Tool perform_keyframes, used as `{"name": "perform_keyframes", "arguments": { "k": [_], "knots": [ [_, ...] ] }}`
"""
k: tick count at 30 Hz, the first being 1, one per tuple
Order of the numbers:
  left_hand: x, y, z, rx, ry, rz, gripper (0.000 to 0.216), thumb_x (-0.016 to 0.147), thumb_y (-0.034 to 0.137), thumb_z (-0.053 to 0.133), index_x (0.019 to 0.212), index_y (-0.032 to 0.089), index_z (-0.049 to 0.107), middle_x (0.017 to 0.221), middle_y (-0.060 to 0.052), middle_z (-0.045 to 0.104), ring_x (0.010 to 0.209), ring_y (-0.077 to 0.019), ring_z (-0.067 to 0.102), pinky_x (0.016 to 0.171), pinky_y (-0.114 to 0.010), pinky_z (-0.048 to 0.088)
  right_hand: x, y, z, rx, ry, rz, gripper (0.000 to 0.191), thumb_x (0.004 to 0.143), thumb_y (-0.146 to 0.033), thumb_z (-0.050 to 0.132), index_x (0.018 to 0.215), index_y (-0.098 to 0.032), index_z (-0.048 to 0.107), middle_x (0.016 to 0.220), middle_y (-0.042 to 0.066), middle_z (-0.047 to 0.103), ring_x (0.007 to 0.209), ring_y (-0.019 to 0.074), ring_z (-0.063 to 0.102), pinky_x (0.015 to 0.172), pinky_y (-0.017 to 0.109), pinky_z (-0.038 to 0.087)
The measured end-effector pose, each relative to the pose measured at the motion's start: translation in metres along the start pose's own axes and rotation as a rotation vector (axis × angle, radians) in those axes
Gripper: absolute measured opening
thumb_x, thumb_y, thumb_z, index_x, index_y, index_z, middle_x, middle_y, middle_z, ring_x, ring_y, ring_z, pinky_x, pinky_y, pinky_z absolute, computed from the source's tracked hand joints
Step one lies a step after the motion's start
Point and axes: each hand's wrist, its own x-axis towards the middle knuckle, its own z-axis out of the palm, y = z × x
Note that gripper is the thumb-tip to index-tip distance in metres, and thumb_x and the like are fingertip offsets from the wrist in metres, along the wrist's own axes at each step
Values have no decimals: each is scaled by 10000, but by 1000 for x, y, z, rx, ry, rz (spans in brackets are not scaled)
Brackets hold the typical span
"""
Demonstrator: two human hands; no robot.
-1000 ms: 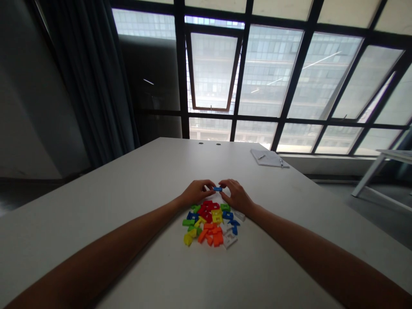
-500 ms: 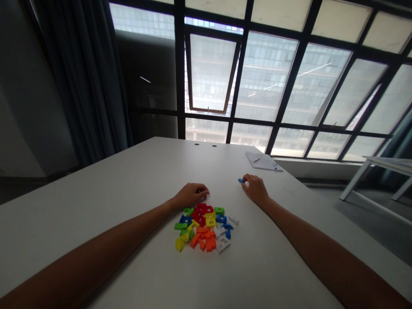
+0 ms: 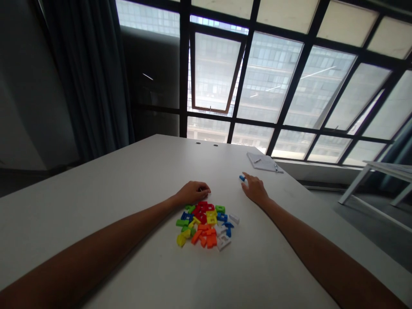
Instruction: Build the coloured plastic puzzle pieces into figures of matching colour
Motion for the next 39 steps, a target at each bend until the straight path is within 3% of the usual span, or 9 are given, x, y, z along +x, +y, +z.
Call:
{"name": "perform_keyframes", "arguments": {
  "k": [5, 8, 14, 17, 21, 27, 30, 33, 39],
  "knots": [
    [-2, 5, -2, 7, 1, -8, 352, 886, 459, 560, 989, 205, 781, 871, -35, 761, 791, -194, 671, 705, -256, 473, -11, -40, -12, 256, -179, -327, 149, 926, -286, 630, 933, -210, 757, 919, 62, 743, 893, 210, 656, 882, 360, 488],
    [-3, 7, -2, -4, 2, -12, 341, 883, 448, 566, 996, 212, 784, 888, -36, 764, 800, -198, 677, 714, -262, 480, -15, -63, -20, 487, -314, -374, 219, 945, -359, 620, 910, -196, 763, 893, 70, 732, 851, 211, 647, 804, 352, 508],
    [-3, 5, -2, -22, 9, -1, 332, 871, 439, 571, 979, 208, 785, 861, -30, 762, 776, -191, 673, 715, -263, 484, -14, -87, -31, 639, -597, -385, 241, 873, -444, 717, 961, -228, 777, 974, 51, 730, 983, 235, 644, 877, 369, 515],
    [-3, 3, -1, -27, 3, 2, 316, 868, 428, 580, 970, 208, 782, 860, -25, 761, 779, -186, 673, 720, -258, 484, -16, -90, -26, 628, -546, -277, 227, 871, -411, 715, 965, -211, 766, 974, 53, 719, 905, 213, 647, 797, 337, 527],
    [-4, 3, -2, -64, -38, 7, 306, 857, 422, 608, 1019, 219, 769, 871, -21, 754, 782, -180, 679, 725, -250, 492, -18, -90, -14, 617, -320, -142, 174, 853, -338, 716, 924, -179, 717, 880, 37, 699, 745, 165, 602, 671, 288, 499],
    [-7, 9, -4, -125, -105, 25, 505, 812, 410, 684, 1286, 241, 651, 964, -31, 754, 796, -182, 682, 732, -262, 515, -18, -96, -11, 702, -224, -46, 167, 846, -344, 704, 900, -188, 687, 727, -5, 666, 661, 151, 589, 626, 278, 483],
    [-10, 12, -2, -170, -107, 25, 538, 805, 397, 707, 1310, 242, 609, 957, -23, 752, 775, -174, 682, 707, -259, 521, -17, -105, -8, 903, -234, 90, 254, 813, -409, 732, 918, -203, 626, 678, -25, 665, 587, 150, 609, 558, 270, 494],
    [-12, 14, -1, -169, -64, 20, 430, 808, 403, 714, 1197, 229, 652, 916, -19, 742, 738, -161, 665, 675, -249, 514, -17, -112, -3, 1102, -315, 183, 333, 787, -478, 755, 897, -215, 584, 675, -24, 688, 557, 154, 644, 528, 272, 524],
    [-14, 19, -3, -166, -50, 21, 365, 834, 442, 694, 1111, 206, 682, 888, -31, 727, 740, -166, 657, 658, -249, 511, -17, -111, -7, 1244, -378, 243, 371, 756, -493, 797, 899, -184, 649, 808, 24, 729, 704, 180, 711, 708, 348, 611]
  ]
}}
